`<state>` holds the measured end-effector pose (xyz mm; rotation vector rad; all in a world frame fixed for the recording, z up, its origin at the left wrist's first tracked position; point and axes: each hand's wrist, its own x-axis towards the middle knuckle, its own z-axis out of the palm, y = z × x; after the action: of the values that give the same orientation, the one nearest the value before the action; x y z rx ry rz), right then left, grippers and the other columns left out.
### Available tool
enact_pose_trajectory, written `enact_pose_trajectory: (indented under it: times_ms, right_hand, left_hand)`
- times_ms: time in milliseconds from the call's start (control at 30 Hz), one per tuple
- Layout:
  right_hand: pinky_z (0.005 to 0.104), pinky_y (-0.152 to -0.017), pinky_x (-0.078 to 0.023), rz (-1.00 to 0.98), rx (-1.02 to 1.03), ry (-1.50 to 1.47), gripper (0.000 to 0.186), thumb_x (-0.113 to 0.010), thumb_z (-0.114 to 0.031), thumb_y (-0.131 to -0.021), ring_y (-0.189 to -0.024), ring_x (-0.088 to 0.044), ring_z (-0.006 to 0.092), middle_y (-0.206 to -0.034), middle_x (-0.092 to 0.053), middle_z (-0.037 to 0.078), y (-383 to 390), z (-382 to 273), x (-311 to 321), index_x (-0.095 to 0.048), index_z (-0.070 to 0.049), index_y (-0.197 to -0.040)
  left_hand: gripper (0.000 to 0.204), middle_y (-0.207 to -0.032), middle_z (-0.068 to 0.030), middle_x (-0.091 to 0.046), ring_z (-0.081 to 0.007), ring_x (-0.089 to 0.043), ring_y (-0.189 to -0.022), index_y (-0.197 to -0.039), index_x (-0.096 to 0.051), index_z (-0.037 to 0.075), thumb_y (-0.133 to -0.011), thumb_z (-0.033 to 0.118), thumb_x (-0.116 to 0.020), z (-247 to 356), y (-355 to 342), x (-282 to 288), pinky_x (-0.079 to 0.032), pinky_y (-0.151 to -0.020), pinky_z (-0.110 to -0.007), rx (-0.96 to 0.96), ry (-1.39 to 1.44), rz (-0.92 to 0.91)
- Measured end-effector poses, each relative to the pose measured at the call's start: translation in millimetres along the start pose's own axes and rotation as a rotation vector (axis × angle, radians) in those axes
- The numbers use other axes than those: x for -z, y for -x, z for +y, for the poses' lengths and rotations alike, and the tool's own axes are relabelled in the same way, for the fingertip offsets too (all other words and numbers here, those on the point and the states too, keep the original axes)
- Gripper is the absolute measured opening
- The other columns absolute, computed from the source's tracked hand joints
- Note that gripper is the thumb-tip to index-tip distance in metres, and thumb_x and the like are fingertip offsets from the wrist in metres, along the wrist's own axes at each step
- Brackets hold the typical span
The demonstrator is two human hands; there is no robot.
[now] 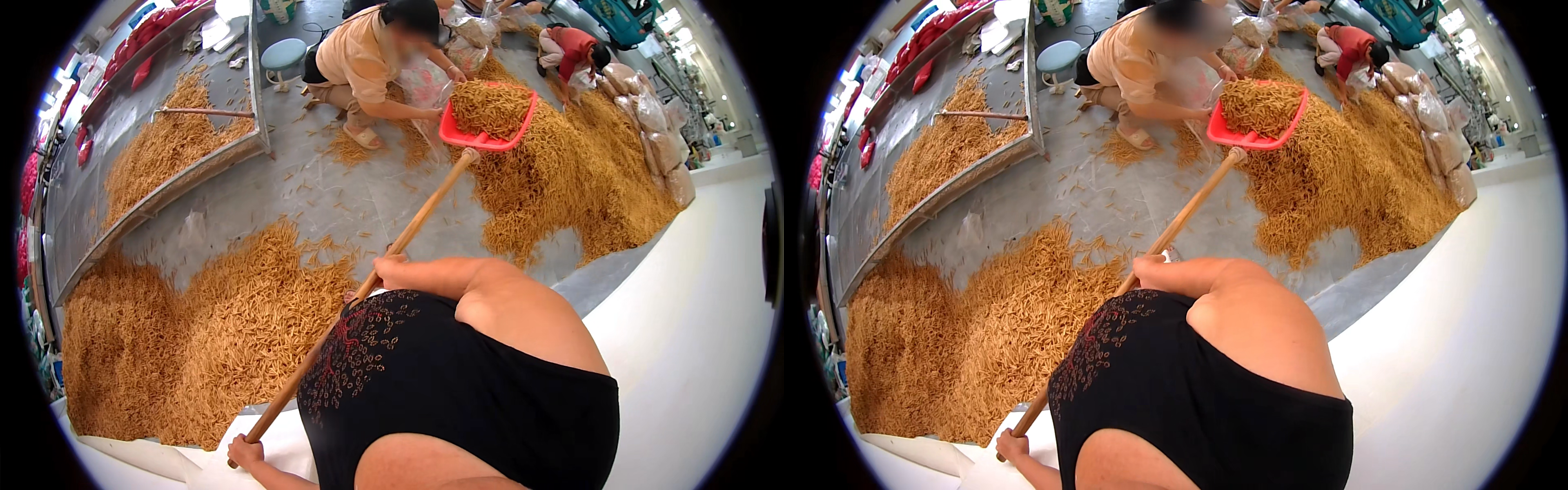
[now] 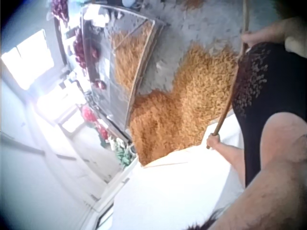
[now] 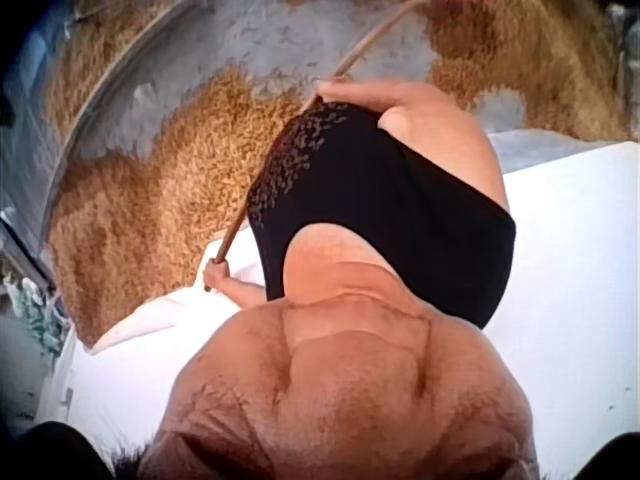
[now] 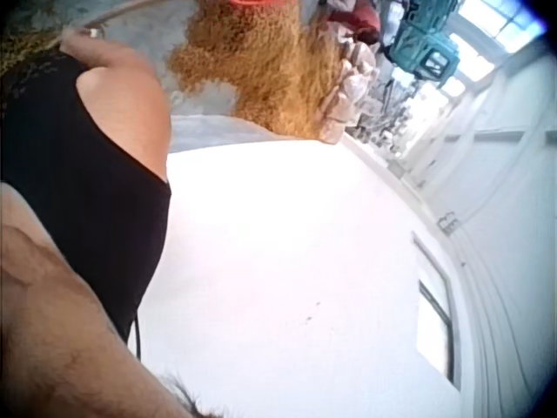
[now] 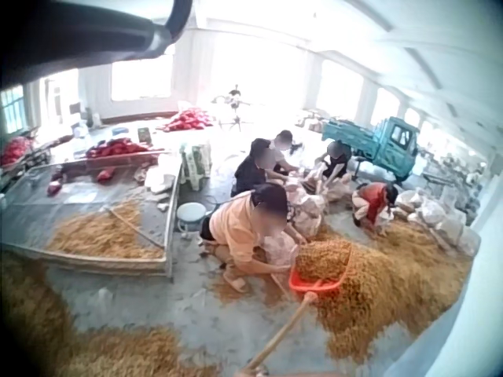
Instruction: The person uses a red shovel to gather and move a large pile of grain on the floor. Other people in the background are seen bagging the grain into plastic bags.
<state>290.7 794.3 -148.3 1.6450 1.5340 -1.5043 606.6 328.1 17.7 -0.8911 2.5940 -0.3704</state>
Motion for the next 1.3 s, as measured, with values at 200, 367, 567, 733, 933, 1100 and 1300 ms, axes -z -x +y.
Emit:
enact_pose_trajectory:
  times_ms: [200, 367, 567, 733, 933, 1100, 1300]
  right_hand:
    - [0.0464, -0.058, -0.057, -0.136, 0.005, -0.03, 0.05, -0.06, -0.011, -0.081, -0.078, -0.062, 0.032, -0.105, -0.05, 0.021, 32.3, -17.3, 5.5, -0.028, -0.001, -0.118]
    - [0.0451, -0.055, -0.058, -0.236, 0.034, 0.06, 0.049, -0.062, -0.01, -0.078, -0.072, -0.063, 0.0315, -0.1, -0.052, 0.022, 10.4, -11.8, -6.3, -0.029, 0.003, -0.112]
    - [0.0454, -0.053, -0.057, -0.078, 0.238, -0.062, 0.054, -0.065, -0.009, -0.074, -0.071, -0.062, 0.0276, -0.099, -0.052, 0.019, 4.0, -54.4, -29.6, -0.027, 0.0, -0.111]
    - [0.0451, -0.055, -0.057, -0.145, 0.294, -0.154, 0.055, -0.066, -0.01, -0.074, -0.076, -0.062, 0.0259, -0.1, -0.051, 0.017, 33.9, -97.9, -50.7, -0.026, -0.002, -0.111]
    - [0.0411, -0.054, -0.057, -0.163, 0.343, -0.149, 0.059, -0.067, -0.009, -0.07, -0.078, -0.062, 0.0256, -0.101, -0.052, 0.017, 50.2, -100.6, -70.4, -0.026, -0.002, -0.112]
    - [0.0393, -0.054, -0.057, -0.086, 0.409, -0.066, 0.06, -0.071, -0.01, -0.068, -0.079, -0.062, 0.026, -0.102, -0.052, 0.018, 64.8, -107.0, -70.1, -0.028, -0.002, -0.11]
    - [0.0402, -0.051, -0.057, -0.148, 0.425, -0.18, 0.047, -0.072, -0.011, -0.068, -0.071, -0.063, 0.0247, -0.088, -0.057, 0.014, 65.3, -82.8, -65.0, -0.038, -0.002, -0.099]
  left_hand:
    - [0.015, -0.071, -0.0171, -0.063, -0.0355, -0.061, -0.074, -0.069, -0.066, 0.007, -0.055, 0.013, -0.065, -13.0, -15.4, 0.2, -0.049, -0.072, -0.043, -0.018, 0.024, -0.082]
    - [0.026, -0.077, -0.0153, -0.065, -0.0346, -0.062, -0.076, -0.078, -0.067, 0.007, -0.053, 0.013, -0.067, -29.3, -21.3, 18.8, -0.049, -0.072, -0.042, 0.012, 0.03, -0.197]
    - [0.029, -0.076, -0.0128, -0.065, -0.0317, -0.062, -0.074, -0.085, -0.069, 0.01, -0.057, 0.014, -0.07, 12.1, -61.9, 95.8, -0.048, -0.07, -0.039, -0.02, 0.14, -0.047]
    - [0.028, -0.074, -0.0117, -0.064, -0.0302, -0.062, -0.074, -0.086, -0.07, 0.012, -0.058, 0.015, -0.071, 17.7, -76.1, 139.9, -0.048, -0.069, -0.038, -0.126, 0.067, 0.533]
    - [0.016, -0.073, -0.0108, -0.063, -0.028, -0.062, -0.072, -0.075, -0.069, 0.012, -0.06, 0.017, -0.069, -3.9, -113.9, 109.1, -0.047, -0.068, -0.038, 0.0, 0.017, -0.044]
    - [0.011, -0.072, -0.0109, -0.06, -0.0304, -0.058, -0.073, -0.07, -0.065, 0.009, -0.061, 0.014, -0.067, 2.1, -126.6, 70.4, -0.046, -0.07, -0.039, 0.015, 0.061, -0.269]
    - [0.01, -0.071, -0.0109, -0.058, -0.0315, -0.056, -0.075, -0.07, -0.062, 0.007, -0.061, 0.011, -0.066, -1.6, -105.1, 97.2, -0.045, -0.071, -0.04, -0.055, 0.09, 0.109]
